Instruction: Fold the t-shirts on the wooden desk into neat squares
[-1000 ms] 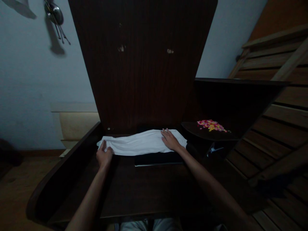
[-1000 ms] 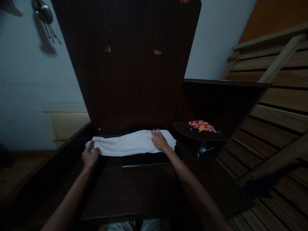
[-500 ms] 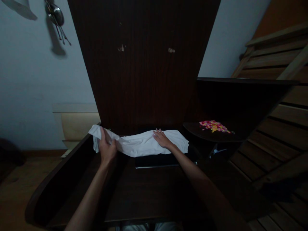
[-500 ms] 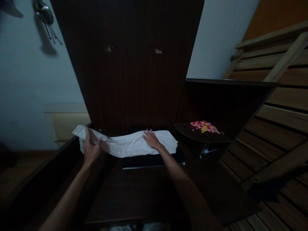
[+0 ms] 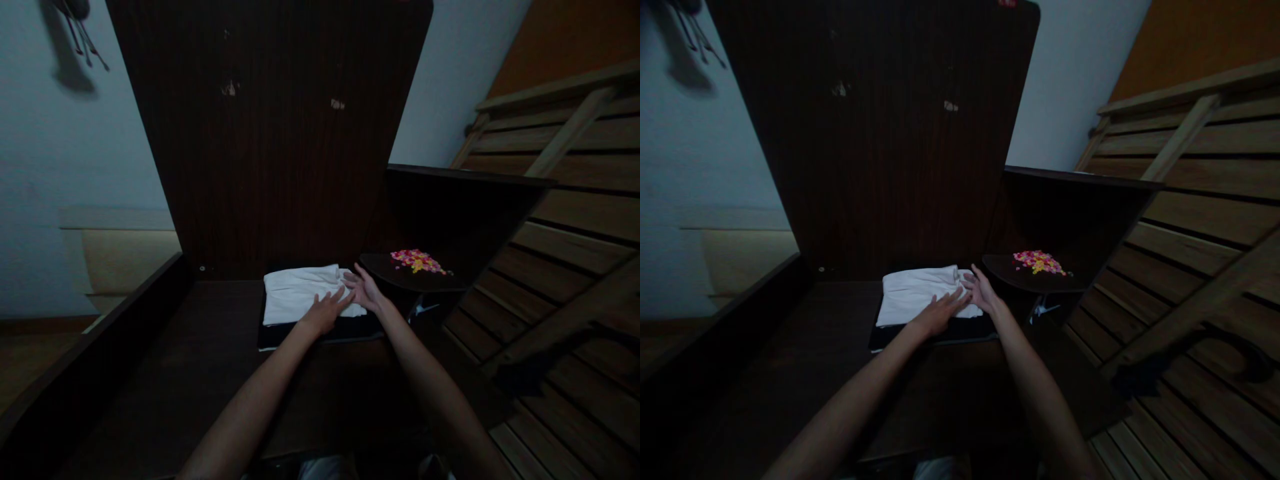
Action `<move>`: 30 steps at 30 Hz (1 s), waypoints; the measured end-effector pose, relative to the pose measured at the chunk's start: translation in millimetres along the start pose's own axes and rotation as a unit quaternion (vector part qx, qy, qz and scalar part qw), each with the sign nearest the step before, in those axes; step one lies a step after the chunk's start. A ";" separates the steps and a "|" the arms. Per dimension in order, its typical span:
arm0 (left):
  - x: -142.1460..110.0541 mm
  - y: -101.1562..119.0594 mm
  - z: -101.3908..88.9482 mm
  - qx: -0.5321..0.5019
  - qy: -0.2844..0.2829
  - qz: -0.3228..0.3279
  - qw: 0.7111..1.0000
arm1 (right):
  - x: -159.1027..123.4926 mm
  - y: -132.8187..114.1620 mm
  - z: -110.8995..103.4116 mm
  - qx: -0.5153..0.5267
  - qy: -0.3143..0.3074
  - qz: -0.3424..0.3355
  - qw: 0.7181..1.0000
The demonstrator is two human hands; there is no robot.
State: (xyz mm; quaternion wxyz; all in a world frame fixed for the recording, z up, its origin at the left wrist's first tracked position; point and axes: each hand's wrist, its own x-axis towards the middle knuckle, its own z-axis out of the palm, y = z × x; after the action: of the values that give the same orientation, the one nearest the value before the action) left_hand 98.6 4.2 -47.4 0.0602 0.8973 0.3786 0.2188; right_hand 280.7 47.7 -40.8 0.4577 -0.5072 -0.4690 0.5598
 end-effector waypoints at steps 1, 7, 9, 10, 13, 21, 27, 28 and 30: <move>-3.5 2.0 7.8 0.004 -0.015 0.011 1.000 | 2.1 6.1 -4.9 -0.014 0.018 0.010 1.000; -18.9 -9.0 10.7 0.029 -0.037 0.021 0.999 | 31.8 24.1 11.5 -0.162 0.117 -0.034 0.979; -24.6 -15.9 8.1 0.050 -0.031 0.010 0.998 | 42.1 21.7 23.2 -0.228 0.132 -0.058 0.963; -28.8 -19.5 7.2 0.063 -0.027 0.006 0.998 | 46.3 20.1 27.8 -0.262 0.135 -0.071 0.953; -47.0 -30.5 4.8 0.088 -0.005 -0.015 0.996 | 54.8 17.2 34.1 -0.329 0.139 -0.092 0.930; -97.1 -54.1 -11.5 0.091 0.074 -0.128 0.985 | 65.6 23.8 28.9 -0.280 0.152 -0.117 0.941; -109.3 -67.9 -29.4 0.100 0.093 -0.193 0.972 | 65.6 3.7 21.5 -0.165 0.151 -0.151 0.963; -109.9 -70.1 -32.1 0.090 0.090 -0.190 0.974 | 63.9 -1.3 18.3 -0.151 0.151 -0.149 0.965; -110.8 -73.4 -36.1 0.071 0.094 -0.183 0.976 | 59.3 -8.6 10.2 -0.129 0.156 -0.144 0.969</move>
State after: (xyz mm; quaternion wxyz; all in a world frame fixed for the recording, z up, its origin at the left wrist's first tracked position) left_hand -33.6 -24.3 -73.5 -0.0012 0.7904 0.5547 0.2602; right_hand 266.9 106.9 -40.1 0.5316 -0.5701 -0.5280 0.3370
